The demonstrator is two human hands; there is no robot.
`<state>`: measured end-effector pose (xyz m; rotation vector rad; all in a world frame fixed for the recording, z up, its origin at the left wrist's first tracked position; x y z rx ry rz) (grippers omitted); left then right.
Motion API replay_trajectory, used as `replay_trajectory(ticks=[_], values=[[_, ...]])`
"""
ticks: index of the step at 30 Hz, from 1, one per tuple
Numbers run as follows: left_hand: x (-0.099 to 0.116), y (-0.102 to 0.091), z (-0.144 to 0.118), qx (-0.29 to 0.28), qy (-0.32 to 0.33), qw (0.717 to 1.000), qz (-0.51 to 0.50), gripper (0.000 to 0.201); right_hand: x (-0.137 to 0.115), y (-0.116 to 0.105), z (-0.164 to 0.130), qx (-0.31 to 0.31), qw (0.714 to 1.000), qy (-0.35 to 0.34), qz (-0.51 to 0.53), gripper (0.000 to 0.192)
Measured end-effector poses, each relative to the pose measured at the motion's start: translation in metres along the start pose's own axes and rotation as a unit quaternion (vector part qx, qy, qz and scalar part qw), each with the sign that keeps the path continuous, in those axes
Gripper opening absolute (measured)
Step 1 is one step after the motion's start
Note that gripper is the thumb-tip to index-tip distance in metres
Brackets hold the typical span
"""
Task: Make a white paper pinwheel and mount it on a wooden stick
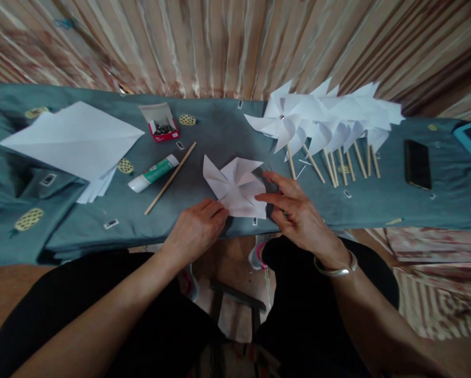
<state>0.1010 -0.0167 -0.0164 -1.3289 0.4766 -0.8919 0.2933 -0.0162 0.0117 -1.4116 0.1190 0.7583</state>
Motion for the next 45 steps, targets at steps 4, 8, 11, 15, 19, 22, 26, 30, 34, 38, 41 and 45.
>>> replay_trajectory(ticks=[4,8,11,15,19,22,26,30,34,38,41,45], values=[[-0.004,0.002,0.000,0.007,-0.008,1.000,-0.026,0.018,0.008,0.005,-0.002,-0.021,0.999,0.012,-0.023,0.036],[-0.011,0.002,0.000,0.034,-0.044,0.994,-0.090,0.017,0.011,0.010,-0.003,-0.033,0.999,0.024,-0.032,0.028],[-0.014,0.004,0.000,0.036,-0.064,0.990,-0.125,0.017,0.010,0.007,-0.002,-0.003,0.999,0.039,0.003,0.022],[-0.015,0.004,-0.001,0.035,-0.071,0.987,-0.137,0.018,0.010,0.004,0.002,0.015,0.995,0.054,0.084,0.029],[-0.016,0.004,-0.002,0.029,-0.077,0.987,-0.134,0.016,0.013,0.005,0.006,-0.001,0.989,0.065,0.133,0.013],[-0.014,0.002,-0.002,0.027,-0.072,0.989,-0.129,0.016,0.014,0.006,0.010,0.003,0.984,0.079,0.158,0.009],[-0.009,0.000,0.000,0.011,-0.063,0.991,-0.119,0.016,0.014,0.011,0.016,0.027,0.983,0.093,0.154,0.011],[-0.006,-0.001,0.001,-0.005,-0.052,0.992,-0.118,0.016,0.012,0.019,0.025,0.067,0.987,0.093,0.116,0.009],[-0.005,-0.001,0.002,-0.011,-0.053,0.991,-0.119,0.015,0.004,0.027,0.033,0.086,0.992,0.080,0.049,0.008],[-0.005,-0.001,0.003,-0.014,-0.054,0.991,-0.120,0.018,-0.006,0.033,0.040,0.088,0.995,0.049,-0.003,0.012],[-0.005,-0.001,0.003,-0.015,-0.054,0.992,-0.114,0.018,-0.007,0.037,0.043,0.099,0.994,0.037,-0.027,0.012],[-0.005,-0.001,0.004,-0.021,-0.053,0.992,-0.114,0.016,-0.006,0.043,0.045,0.098,0.994,0.020,-0.040,0.012]])
Point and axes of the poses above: each hand's wrist, its own z-axis towards the middle knuckle, its own y-axis out of the palm, x = y × z, the point moved 5 cm from there along z, towards the middle knuckle, and after that the axes turned 3 degrees about y, right-handed, at the moved point
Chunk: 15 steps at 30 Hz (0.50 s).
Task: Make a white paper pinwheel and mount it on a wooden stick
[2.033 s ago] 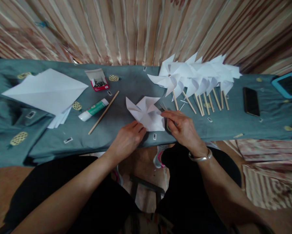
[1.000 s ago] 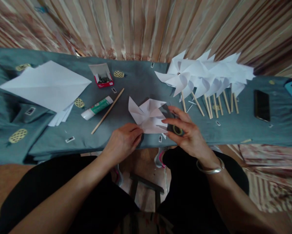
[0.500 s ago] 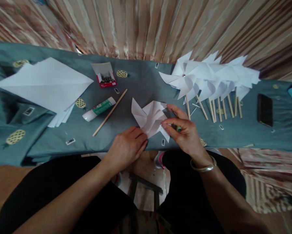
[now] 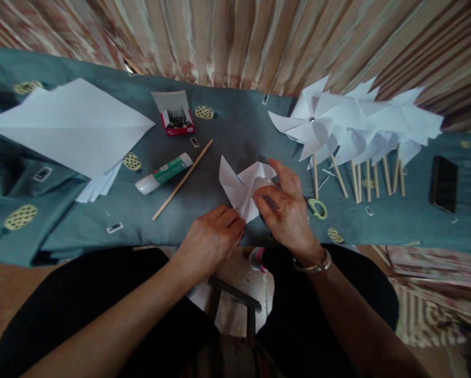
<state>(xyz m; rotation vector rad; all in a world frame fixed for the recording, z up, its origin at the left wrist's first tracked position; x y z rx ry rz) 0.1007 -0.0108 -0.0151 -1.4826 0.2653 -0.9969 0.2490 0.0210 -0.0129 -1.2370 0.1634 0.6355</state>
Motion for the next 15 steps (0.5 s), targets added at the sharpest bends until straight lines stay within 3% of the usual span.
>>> replay_trajectory(ticks=[15], values=[[-0.0007,-0.0002,0.0009,0.003,-0.013,1.000,-0.003,0.014,0.0000,0.0080,0.0007,-0.030,0.999,0.011,-0.033,0.015]])
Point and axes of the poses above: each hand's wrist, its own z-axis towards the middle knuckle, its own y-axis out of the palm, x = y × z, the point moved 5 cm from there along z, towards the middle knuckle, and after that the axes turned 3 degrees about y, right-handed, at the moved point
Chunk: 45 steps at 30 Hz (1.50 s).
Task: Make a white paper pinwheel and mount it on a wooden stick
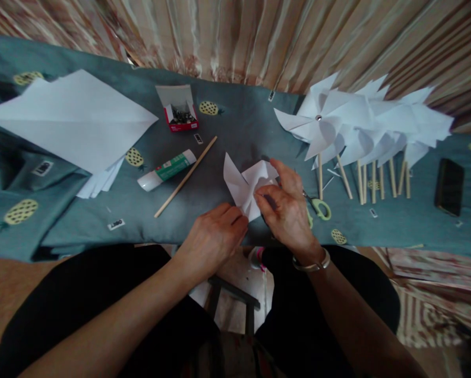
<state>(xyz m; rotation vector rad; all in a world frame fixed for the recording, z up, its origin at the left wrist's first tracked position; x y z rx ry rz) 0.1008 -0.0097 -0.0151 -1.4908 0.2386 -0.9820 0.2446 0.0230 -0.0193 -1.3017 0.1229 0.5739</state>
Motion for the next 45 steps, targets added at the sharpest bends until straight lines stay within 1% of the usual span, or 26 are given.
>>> replay_trajectory(ticks=[8,13,18,20,23,26,28,31,34,36,37,38,39,42,44,45], values=[[-0.002,0.001,0.000,-0.001,-0.003,1.000,0.000,0.013,0.001,0.000,0.000,-0.006,1.000,0.022,-0.008,0.014],[-0.001,0.000,0.000,-0.003,-0.001,1.000,-0.002,0.014,-0.003,0.000,-0.001,0.005,1.000,0.009,-0.019,0.017],[0.000,0.000,0.001,-0.001,-0.002,1.000,0.000,0.013,-0.010,0.000,-0.002,0.021,0.997,-0.017,-0.076,0.019],[0.000,0.000,0.000,0.000,-0.002,1.000,0.003,0.013,-0.014,-0.001,-0.002,0.010,0.994,-0.025,-0.102,0.019],[0.000,0.000,0.000,0.007,0.002,1.000,0.000,0.015,-0.019,-0.001,-0.005,-0.030,0.990,-0.043,-0.129,0.021],[-0.004,-0.002,-0.002,0.019,-0.002,1.000,-0.019,0.020,-0.022,-0.002,-0.009,-0.068,0.988,-0.050,-0.128,0.026],[-0.012,-0.007,-0.004,0.038,-0.012,0.998,-0.037,0.023,-0.020,-0.003,-0.012,-0.086,0.989,-0.046,-0.110,0.030],[-0.026,-0.016,-0.007,0.080,-0.041,0.993,-0.077,0.025,-0.018,-0.004,-0.012,-0.102,0.990,-0.055,-0.078,0.034],[-0.041,-0.020,-0.009,0.099,-0.100,0.979,-0.146,0.023,-0.017,-0.003,-0.010,-0.119,0.988,-0.065,-0.071,0.031],[-0.049,-0.017,-0.010,0.108,-0.159,0.957,-0.217,0.021,-0.017,-0.002,-0.008,-0.120,0.988,-0.064,-0.067,0.028],[-0.052,-0.014,-0.011,0.115,-0.191,0.940,-0.260,0.022,-0.017,-0.002,-0.008,-0.116,0.989,-0.063,-0.063,0.027],[-0.055,-0.010,-0.013,0.129,-0.225,0.914,-0.311,0.027,-0.017,-0.002,-0.007,-0.111,0.990,-0.064,-0.061,0.027],[-0.057,-0.006,-0.014,0.147,-0.253,0.882,-0.370,0.034,-0.018,-0.002,-0.007,-0.106,0.990,-0.067,-0.061,0.027],[-0.058,0.006,-0.011,0.174,-0.288,0.781,-0.527,0.058,-0.019,-0.002,-0.007,-0.096,0.990,-0.078,-0.067,0.025],[-0.056,0.009,-0.007,0.176,-0.292,0.733,-0.588,0.069,-0.018,-0.003,-0.008,-0.096,0.990,-0.082,-0.065,0.026],[-0.055,0.010,-0.005,0.176,-0.293,0.718,-0.606,0.073,-0.018,-0.003,-0.008,-0.098,0.990,-0.081,-0.063,0.027]])
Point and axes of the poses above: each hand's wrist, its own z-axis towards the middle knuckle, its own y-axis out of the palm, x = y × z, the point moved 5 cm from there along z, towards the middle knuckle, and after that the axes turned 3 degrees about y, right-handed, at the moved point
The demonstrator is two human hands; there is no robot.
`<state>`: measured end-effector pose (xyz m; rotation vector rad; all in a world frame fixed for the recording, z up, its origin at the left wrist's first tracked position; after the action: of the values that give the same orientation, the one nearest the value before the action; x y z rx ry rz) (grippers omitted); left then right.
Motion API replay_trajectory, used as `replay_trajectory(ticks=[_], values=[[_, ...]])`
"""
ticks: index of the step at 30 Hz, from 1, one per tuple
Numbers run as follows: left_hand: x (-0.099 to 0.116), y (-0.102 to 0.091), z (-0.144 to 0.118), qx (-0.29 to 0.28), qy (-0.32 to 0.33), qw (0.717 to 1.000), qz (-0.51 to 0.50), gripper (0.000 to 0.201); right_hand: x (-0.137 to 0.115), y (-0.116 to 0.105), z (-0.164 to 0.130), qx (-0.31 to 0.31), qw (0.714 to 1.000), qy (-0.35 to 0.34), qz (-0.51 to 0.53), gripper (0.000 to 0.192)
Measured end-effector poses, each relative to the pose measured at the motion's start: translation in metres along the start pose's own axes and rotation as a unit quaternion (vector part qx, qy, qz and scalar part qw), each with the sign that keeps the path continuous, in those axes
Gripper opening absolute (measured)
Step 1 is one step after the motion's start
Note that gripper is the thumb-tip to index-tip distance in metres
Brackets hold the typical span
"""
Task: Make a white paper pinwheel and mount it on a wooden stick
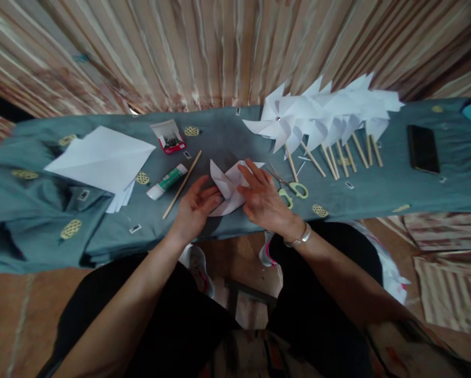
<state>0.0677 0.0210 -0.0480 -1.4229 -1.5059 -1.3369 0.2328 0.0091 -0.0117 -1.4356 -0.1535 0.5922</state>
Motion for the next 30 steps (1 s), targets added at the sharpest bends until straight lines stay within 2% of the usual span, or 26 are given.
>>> replay_trajectory(ticks=[7,15,18,23,28,30], values=[[0.003,0.007,0.004,0.016,-0.021,0.999,-0.039,0.083,0.005,-0.003,-0.002,-0.008,1.000,0.009,0.023,0.030],[0.005,0.011,0.011,0.041,-0.050,0.995,-0.072,0.085,0.010,0.002,0.000,0.030,0.999,-0.012,0.025,0.028],[0.004,0.015,0.009,0.029,-0.080,0.992,-0.091,0.072,0.011,-0.002,-0.001,0.041,0.998,-0.002,0.048,0.029],[0.003,0.028,0.007,-0.033,-0.099,0.986,-0.133,0.049,0.012,-0.008,-0.007,0.062,0.996,0.001,0.068,0.028],[0.000,0.028,0.010,-0.022,-0.112,0.983,-0.145,0.042,0.008,-0.009,-0.014,0.072,0.996,-0.006,0.051,0.032],[0.001,0.029,0.010,-0.036,-0.109,0.982,-0.149,0.039,0.006,-0.011,-0.016,0.085,0.996,-0.007,0.040,0.036]])
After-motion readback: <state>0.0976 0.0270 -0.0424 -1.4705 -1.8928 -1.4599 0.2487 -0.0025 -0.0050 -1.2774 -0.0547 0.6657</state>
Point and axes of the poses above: each hand's wrist, its own z-axis towards the middle knuckle, its own y-axis out of the palm, x = y × z, the point moved 5 cm from there along z, towards the middle knuckle, and after that the axes turned 3 degrees about y, right-handed, at the moved point
